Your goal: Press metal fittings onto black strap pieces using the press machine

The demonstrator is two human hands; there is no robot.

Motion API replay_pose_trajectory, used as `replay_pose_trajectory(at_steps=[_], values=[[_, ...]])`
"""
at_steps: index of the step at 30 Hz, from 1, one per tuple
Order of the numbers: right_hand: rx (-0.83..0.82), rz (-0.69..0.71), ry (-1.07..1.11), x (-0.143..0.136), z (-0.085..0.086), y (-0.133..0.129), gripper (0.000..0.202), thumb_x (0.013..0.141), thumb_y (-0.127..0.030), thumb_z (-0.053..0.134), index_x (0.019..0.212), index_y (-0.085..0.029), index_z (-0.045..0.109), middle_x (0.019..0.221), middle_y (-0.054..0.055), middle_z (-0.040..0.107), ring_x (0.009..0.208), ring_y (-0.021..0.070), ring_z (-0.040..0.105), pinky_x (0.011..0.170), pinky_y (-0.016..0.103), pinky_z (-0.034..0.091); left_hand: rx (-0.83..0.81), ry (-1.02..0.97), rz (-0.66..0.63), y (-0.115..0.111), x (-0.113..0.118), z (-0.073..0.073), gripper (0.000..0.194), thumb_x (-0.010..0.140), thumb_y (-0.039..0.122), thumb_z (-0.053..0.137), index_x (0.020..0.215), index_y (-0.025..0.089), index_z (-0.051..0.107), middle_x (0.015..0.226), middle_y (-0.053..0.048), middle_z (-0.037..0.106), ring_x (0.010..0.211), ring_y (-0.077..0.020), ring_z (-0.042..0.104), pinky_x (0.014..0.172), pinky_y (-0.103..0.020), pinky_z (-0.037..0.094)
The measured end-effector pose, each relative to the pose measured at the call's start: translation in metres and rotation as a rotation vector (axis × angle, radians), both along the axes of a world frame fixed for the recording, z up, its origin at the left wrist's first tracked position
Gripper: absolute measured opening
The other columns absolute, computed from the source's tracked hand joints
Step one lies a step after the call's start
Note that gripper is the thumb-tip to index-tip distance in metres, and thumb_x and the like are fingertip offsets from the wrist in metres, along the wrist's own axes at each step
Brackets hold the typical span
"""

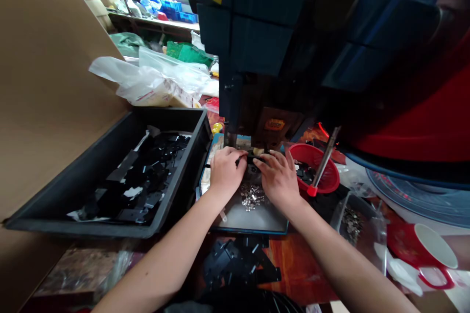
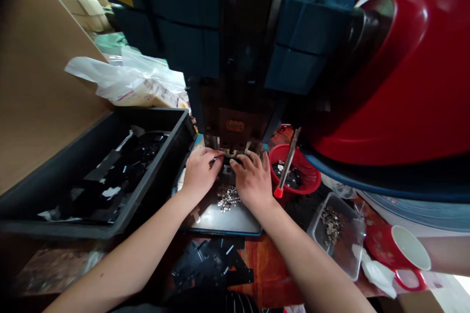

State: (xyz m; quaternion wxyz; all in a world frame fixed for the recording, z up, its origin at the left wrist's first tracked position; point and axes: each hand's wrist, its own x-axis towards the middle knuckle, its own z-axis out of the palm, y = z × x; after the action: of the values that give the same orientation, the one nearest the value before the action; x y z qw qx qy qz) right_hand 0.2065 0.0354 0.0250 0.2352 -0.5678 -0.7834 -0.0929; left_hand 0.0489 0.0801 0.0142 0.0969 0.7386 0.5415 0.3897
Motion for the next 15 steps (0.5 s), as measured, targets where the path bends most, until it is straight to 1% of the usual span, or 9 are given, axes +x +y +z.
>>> replay_pose_trajectory(at_steps=[3,5,7,10,12,13,14,15], values=[[-0.021,0.030,0.046,0.001,0.003,0.003,0.034,0.085,-0.014,0.050,0.112,-0.029,0.064,0.117,0.002,0.063,0.120,0.0268,0.045,0.109,0.056,0.019,0.000,-0.024,-0.002,0.001,-0.001,0.001,0.018,0.085,0.025,0.055,0.093,0.022,0.071,0.091,-0.004,0.066,0.091,-0.0227,0.057,0.084,-0.037,0.043],[-0.031,0.042,0.183,0.006,0.000,0.002,0.031,0.086,-0.016,0.048,0.110,-0.028,0.065,0.116,0.004,0.063,0.116,0.0255,0.048,0.106,0.052,0.028,0.014,-0.053,0.031,-0.003,-0.006,0.004,0.019,0.085,0.025,0.055,0.097,0.021,0.070,0.092,-0.005,0.065,0.092,-0.0231,0.056,0.086,-0.038,0.043],[-0.041,-0.001,0.440,0.015,-0.009,-0.006,0.027,0.088,-0.023,0.046,0.108,-0.025,0.065,0.111,0.007,0.064,0.107,0.0235,0.054,0.098,0.046,0.038,0.037,-0.088,0.062,-0.011,-0.013,0.007,0.020,0.086,0.026,0.054,0.100,0.021,0.068,0.096,-0.005,0.064,0.093,-0.0231,0.055,0.086,-0.038,0.043],[-0.102,-0.117,1.018,0.030,-0.027,-0.031,0.031,0.091,-0.040,0.043,0.105,-0.022,0.064,0.092,0.006,0.067,0.088,0.0206,0.062,0.085,0.040,0.047,0.076,-0.127,0.044,-0.033,-0.027,0.006,0.019,0.088,0.025,0.052,0.101,0.021,0.065,0.099,-0.004,0.063,0.094,-0.0218,0.055,0.087,-0.037,0.042],[-0.146,-0.088,1.353,0.037,-0.034,-0.050,0.040,0.091,-0.051,0.038,0.100,-0.022,0.063,0.083,0.005,0.067,0.080,0.0197,0.063,0.079,0.039,0.049,0.088,-0.133,0.012,-0.050,-0.036,0.002,0.017,0.088,0.024,0.052,0.100,0.021,0.064,0.098,-0.004,0.062,0.094,-0.0212,0.055,0.087,-0.037,0.043],[-0.149,-0.056,1.456,0.040,-0.035,-0.059,0.043,0.091,-0.055,0.035,0.097,-0.022,0.063,0.082,0.005,0.067,0.078,0.0196,0.063,0.077,0.038,0.049,0.085,-0.127,-0.006,-0.059,-0.040,-0.002,0.017,0.088,0.024,0.052,0.100,0.022,0.064,0.097,-0.004,0.062,0.094,-0.0212,0.055,0.086,-0.037,0.043],[-0.144,-0.029,1.503,0.042,-0.035,-0.066,0.045,0.090,-0.056,0.035,0.095,-0.022,0.063,0.082,0.005,0.067,0.077,0.0198,0.063,0.076,0.038,0.049,0.077,-0.114,-0.027,-0.067,-0.044,-0.005,0.017,0.088,0.023,0.052,0.100,0.022,0.064,0.097,-0.005,0.061,0.095,-0.0215,0.055,0.086,-0.037,0.044],[-0.138,-0.022,1.502,0.044,-0.033,-0.072,0.043,0.090,-0.056,0.037,0.093,-0.022,0.063,0.083,0.005,0.067,0.078,0.0203,0.063,0.076,0.038,0.048,0.070,-0.096,-0.048,-0.075,-0.048,-0.009,0.018,0.087,0.023,0.052,0.101,0.022,0.064,0.097,-0.005,0.061,0.095,-0.0219,0.055,0.085,-0.038,0.044]])
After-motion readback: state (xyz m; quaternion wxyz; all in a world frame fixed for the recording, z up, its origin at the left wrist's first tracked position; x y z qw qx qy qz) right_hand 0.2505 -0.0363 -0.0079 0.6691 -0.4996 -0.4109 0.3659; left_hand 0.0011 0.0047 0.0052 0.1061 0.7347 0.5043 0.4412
